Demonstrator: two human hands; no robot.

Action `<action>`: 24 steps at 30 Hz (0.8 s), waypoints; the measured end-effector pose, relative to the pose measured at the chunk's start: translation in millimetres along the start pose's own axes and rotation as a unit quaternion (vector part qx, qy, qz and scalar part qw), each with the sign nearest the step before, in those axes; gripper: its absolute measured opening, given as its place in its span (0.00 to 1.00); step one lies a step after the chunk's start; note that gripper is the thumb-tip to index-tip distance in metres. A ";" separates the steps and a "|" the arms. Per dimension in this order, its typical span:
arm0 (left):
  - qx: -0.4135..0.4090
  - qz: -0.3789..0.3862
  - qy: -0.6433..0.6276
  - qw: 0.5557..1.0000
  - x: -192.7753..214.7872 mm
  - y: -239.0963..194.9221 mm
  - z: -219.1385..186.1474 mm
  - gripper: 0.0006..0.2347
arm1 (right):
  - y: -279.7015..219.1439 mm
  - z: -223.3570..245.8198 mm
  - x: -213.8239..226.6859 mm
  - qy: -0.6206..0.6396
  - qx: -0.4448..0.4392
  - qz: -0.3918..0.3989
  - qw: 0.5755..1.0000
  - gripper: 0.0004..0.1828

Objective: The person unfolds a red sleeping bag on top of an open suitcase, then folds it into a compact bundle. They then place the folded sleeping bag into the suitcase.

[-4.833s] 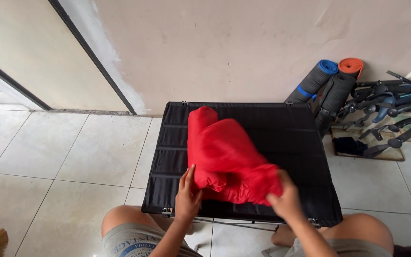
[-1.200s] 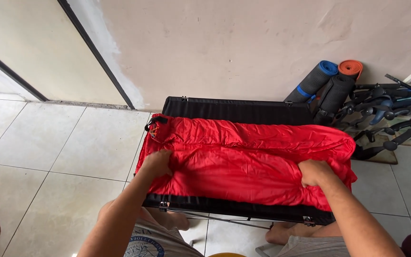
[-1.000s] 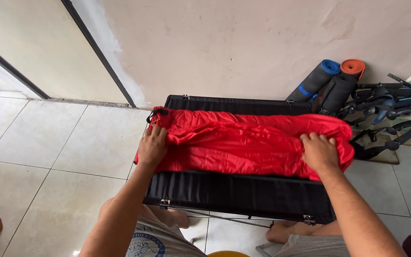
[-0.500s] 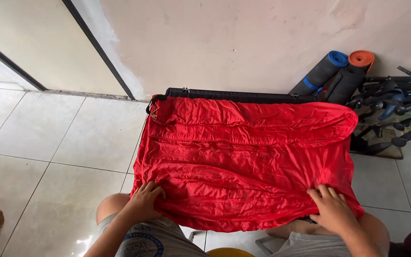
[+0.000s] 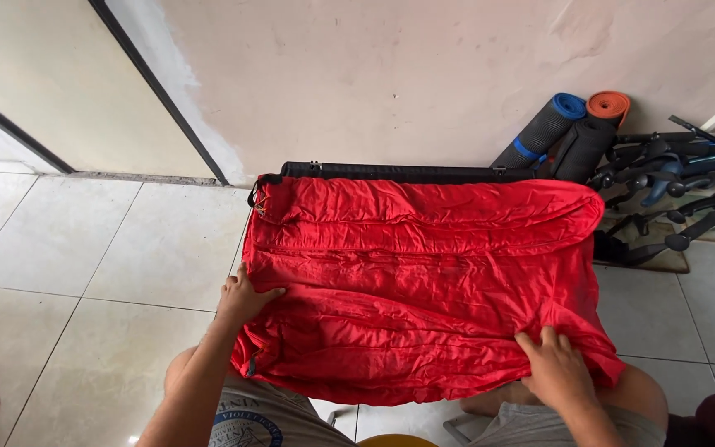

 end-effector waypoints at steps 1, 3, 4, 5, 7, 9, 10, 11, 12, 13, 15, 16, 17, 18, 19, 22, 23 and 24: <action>-0.002 0.000 0.000 1.000 0.9 -4.4 -5.6 0.59 | 0.1 -0.3 -2.1 0.000 -0.002 0.000 1.000 0.46; 0.066 -0.041 0.021 0.997 9.6 -15.7 -2.3 0.58 | -0.1 -0.3 -6.2 0.038 -0.013 -0.005 0.999 0.35; 0.067 -0.040 0.022 0.997 6.1 -11.0 3.5 0.58 | 5.0 -5.1 -9.7 0.038 -0.012 -0.004 0.999 0.35; 0.043 -0.042 -0.013 0.998 2.6 -7.0 7.1 0.57 | 9.7 -7.8 -11.9 0.029 -0.001 -0.013 1.000 0.34; 0.020 -0.046 -0.048 0.998 -3.1 -5.5 12.1 0.56 | 16.3 -10.6 4.7 0.020 0.011 -0.023 0.999 0.33; -0.029 -0.066 -0.027 0.997 -3.9 -10.5 6.8 0.44 | 20.4 -18.2 31.3 0.027 -0.033 0.053 0.998 0.29; -0.027 -0.067 -0.027 0.997 -12.3 -14.5 6.6 0.44 | 24.2 -21.9 47.6 0.027 -0.030 0.052 0.998 0.29; -0.007 -0.030 0.002 1.000 -26.3 -17.6 9.4 0.43 | 28.5 -29.6 65.3 0.047 -0.060 0.042 0.996 0.23; 0.013 0.008 0.031 0.999 -40.1 -21.0 12.6 0.42 | 32.4 -37.2 83.0 0.067 -0.089 0.030 0.993 0.18; 0.016 0.006 0.031 0.999 -47.1 -36.4 9.7 0.42 | 50.6 -47.1 74.8 0.067 -0.086 0.029 0.994 0.18; 0.020 0.108 0.078 0.991 -79.9 -68.7 3.7 0.33 | 81.8 -83.2 74.5 0.167 -0.163 -0.107 0.966 0.20; 0.022 0.107 0.078 0.991 -78.4 -81.6 -0.1 0.33 | 92.9 -89.0 71.0 0.168 -0.161 -0.106 0.967 0.20; 0.016 0.155 0.084 0.984 -85.5 -95.5 -6.3 0.32 | 103.3 -96.7 68.3 0.252 -0.148 -0.123 0.948 0.31; 0.010 0.203 0.090 0.975 -92.3 -110.1 -12.7 0.33 | 113.7 -104.5 65.8 0.335 -0.135 -0.140 0.922 0.43; 0.009 0.203 0.090 0.975 -83.6 -115.8 -23.3 0.33 | 109.8 -99.7 69.0 0.335 -0.135 -0.141 0.922 0.43; 0.005 0.194 0.222 0.956 -64.7 -117.4 -45.1 0.22 | 84.9 -76.6 72.9 0.401 -0.149 -0.082 0.900 0.48; -0.058 0.103 0.219 0.968 -53.1 -104.5 -61.6 0.27 | 65.6 -67.4 81.4 0.418 -0.177 -0.088 0.887 0.46; -0.121 0.012 0.214 0.969 -40.9 -95.7 -77.9 0.37 | 45.9 -57.8 89.5 0.434 -0.206 -0.095 0.872 0.45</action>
Point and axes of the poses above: each hand's wrist, its own y-axis towards the middle knuckle, its own x-axis out of the back of the hand, z = x × y, the point moved 8 cm from there along y, towards the middle knuckle, and after that the axes turned 10 degrees about -y, right-handed, at the moved point
